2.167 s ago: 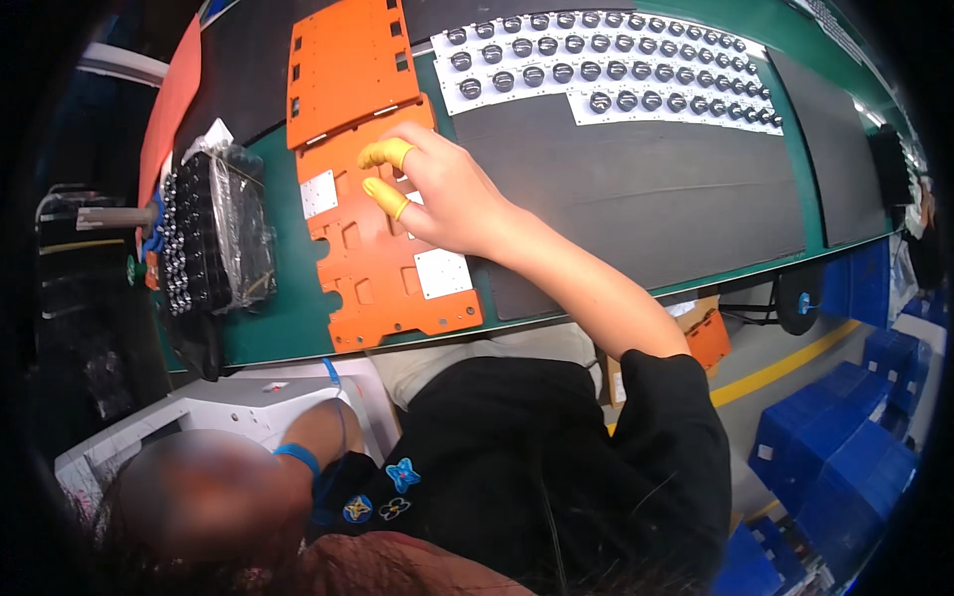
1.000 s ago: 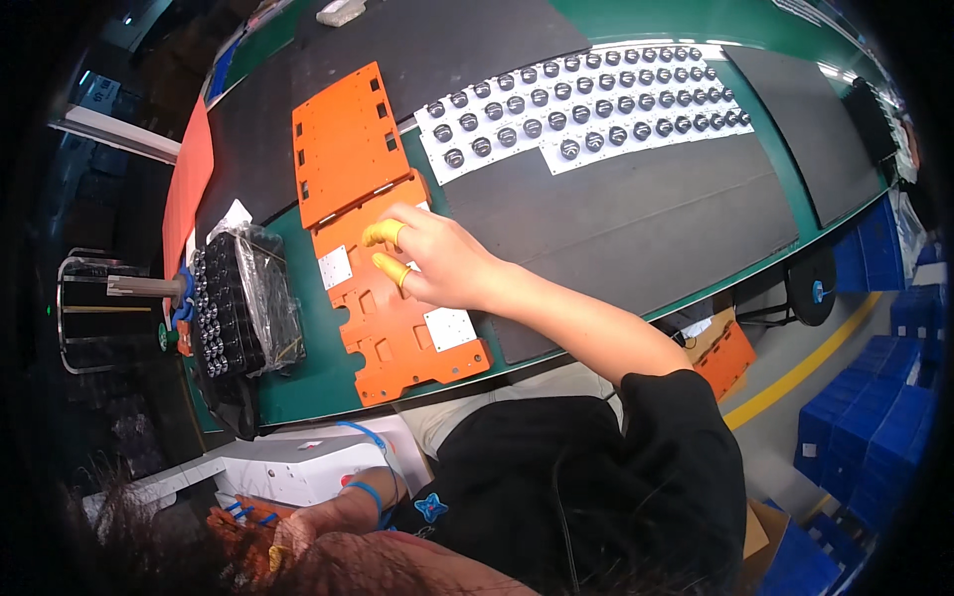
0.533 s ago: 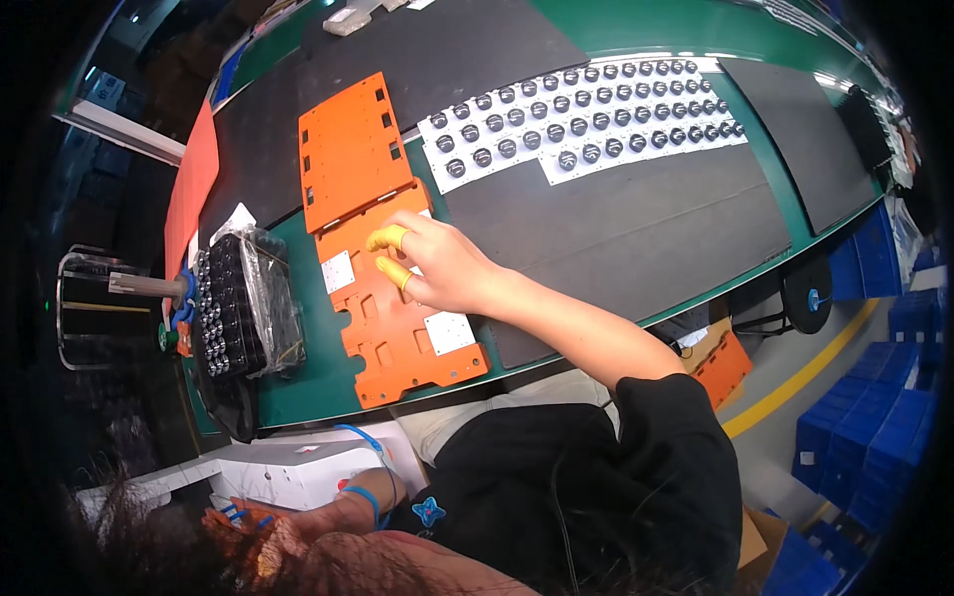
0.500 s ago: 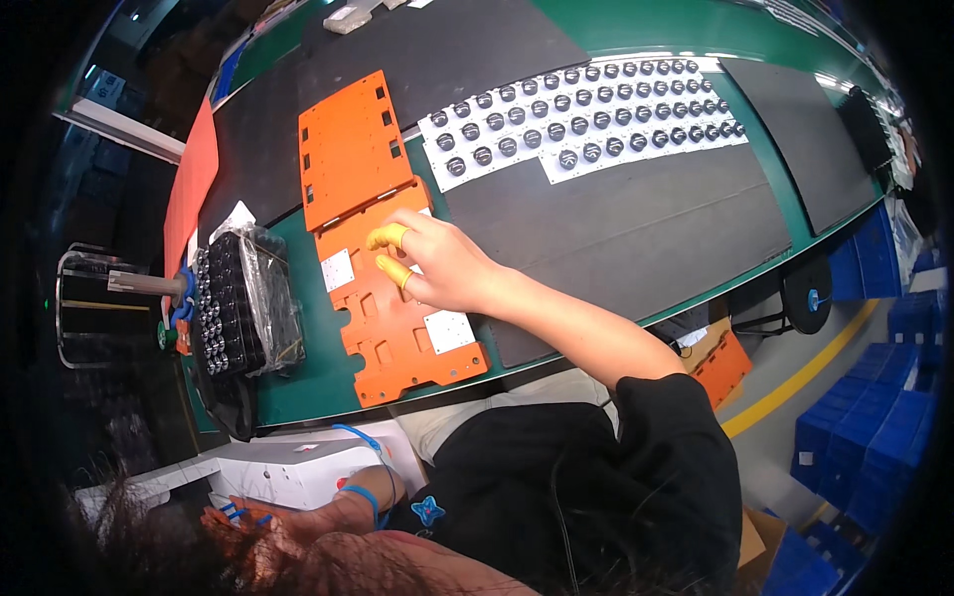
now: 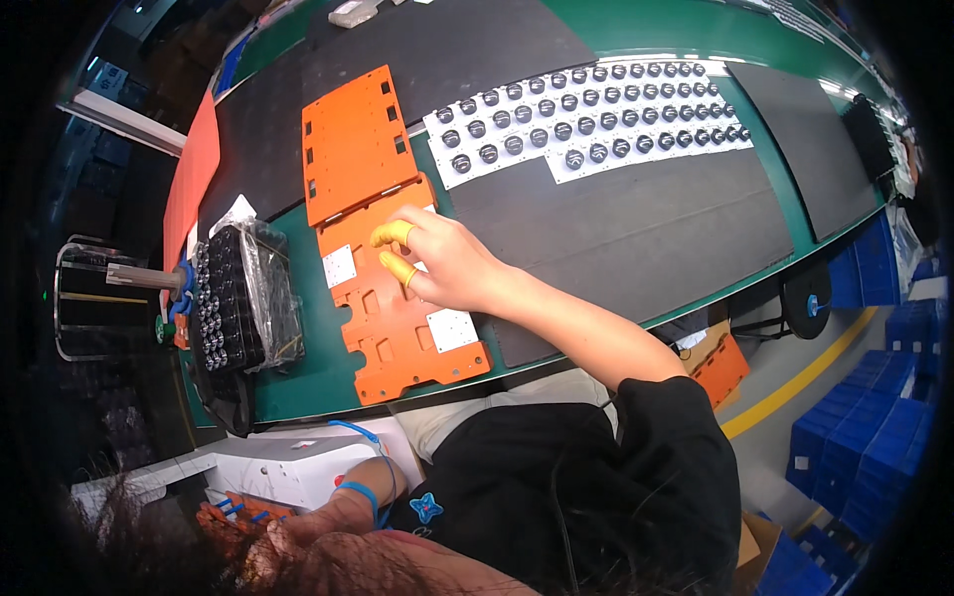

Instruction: Assembling LED components by placing modules onto a base plate at a factory workstation.

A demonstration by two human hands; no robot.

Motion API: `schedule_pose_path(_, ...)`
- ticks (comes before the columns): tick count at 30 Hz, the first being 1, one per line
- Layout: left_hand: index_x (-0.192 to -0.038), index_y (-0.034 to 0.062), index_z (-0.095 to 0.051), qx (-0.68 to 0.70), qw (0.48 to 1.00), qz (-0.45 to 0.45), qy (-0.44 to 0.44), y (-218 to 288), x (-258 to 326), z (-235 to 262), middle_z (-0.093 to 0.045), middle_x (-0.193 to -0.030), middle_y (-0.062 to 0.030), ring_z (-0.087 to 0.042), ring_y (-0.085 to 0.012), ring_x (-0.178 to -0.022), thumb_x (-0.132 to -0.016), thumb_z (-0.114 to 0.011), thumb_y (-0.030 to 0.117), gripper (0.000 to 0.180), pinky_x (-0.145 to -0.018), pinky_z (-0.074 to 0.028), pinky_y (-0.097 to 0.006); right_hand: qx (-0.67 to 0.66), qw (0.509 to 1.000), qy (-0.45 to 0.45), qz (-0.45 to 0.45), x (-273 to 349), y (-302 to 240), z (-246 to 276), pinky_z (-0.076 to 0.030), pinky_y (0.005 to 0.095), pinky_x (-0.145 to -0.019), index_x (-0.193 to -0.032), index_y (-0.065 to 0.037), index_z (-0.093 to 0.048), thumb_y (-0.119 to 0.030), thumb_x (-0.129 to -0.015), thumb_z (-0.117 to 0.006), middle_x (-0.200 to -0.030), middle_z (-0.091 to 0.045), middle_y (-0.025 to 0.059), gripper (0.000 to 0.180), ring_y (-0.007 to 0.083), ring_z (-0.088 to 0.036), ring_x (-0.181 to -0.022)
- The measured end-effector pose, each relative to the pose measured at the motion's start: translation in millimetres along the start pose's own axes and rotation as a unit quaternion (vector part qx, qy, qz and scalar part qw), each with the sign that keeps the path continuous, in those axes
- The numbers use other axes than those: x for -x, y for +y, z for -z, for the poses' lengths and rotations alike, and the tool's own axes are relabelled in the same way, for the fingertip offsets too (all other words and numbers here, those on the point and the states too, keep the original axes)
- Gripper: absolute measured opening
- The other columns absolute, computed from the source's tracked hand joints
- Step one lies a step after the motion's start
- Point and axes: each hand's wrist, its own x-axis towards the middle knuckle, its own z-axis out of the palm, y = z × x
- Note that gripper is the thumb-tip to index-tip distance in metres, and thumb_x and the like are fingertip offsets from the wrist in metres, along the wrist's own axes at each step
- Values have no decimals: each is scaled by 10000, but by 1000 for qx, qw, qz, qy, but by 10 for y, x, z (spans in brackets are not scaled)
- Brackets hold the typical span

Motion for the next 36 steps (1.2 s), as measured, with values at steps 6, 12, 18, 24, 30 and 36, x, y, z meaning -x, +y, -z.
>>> schedule_pose_path(6,-1249,-20,-521,-45,999,-9,-2,11,-6,-15,-633,-1171,-96,-543,-145,-1168,-947,-519,155,349,-812,-539,-282,-3,1000,-3,-3,12,-11,-21,-532,263,-640,-1049,16,-605,18,-862,-644,-954,-572,92,191,148,-607,-729)
schedule_pose_path(12,-1247,-20,-522,-108,994,-14,-15,4,14,-7,-633,-1171,-94,-546,-144,-1164,-947,-518,152,346,-814,-539,-282,-1,1000,-3,-7,44,-3,-5,-519,251,-623,-1053,13,-607,23,-856,-645,-959,-574,87,201,136,-599,-718)
schedule_pose_path(18,-1245,-21,-524,-157,987,-22,-20,9,17,-6,-634,-1172,-93,-549,-143,-1160,-947,-517,150,343,-815,-538,-281,-5,1000,0,5,36,9,-19,-520,249,-617,-1064,15,-608,32,-855,-639,-960,-574,91,212,132,-602,-717)
schedule_pose_path(24,-1243,-21,-525,-197,979,-34,-21,-30,11,0,-634,-1173,-91,-551,-142,-1156,-947,-516,147,340,-816,-538,-281,-13,1000,-1,6,26,21,-29,-522,248,-616,-1052,20,-608,34,-859,-633,-956,-573,93,195,130,-606,-715)
schedule_pose_path(30,-1241,-21,-527,-238,970,-44,-24,132,-33,-37,-634,-1173,-90,-554,-142,-1152,-947,-516,144,337,-818,-538,-281,6,1000,-6,13,24,10,-25,-519,251,-615,-1044,23,-611,27,-856,-640,-950,-575,95,191,133,-603,-712)
schedule_pose_path(36,-1238,-22,-528,-284,957,-55,-26,146,-4,-29,-634,-1174,-88,-557,-141,-1147,-947,-515,142,334,-819,-537,-280,-2,1000,1,9,34,20,-21,-519,251,-614,-1040,20,-615,31,-851,-641,-950,-578,93,192,132,-599,-708)
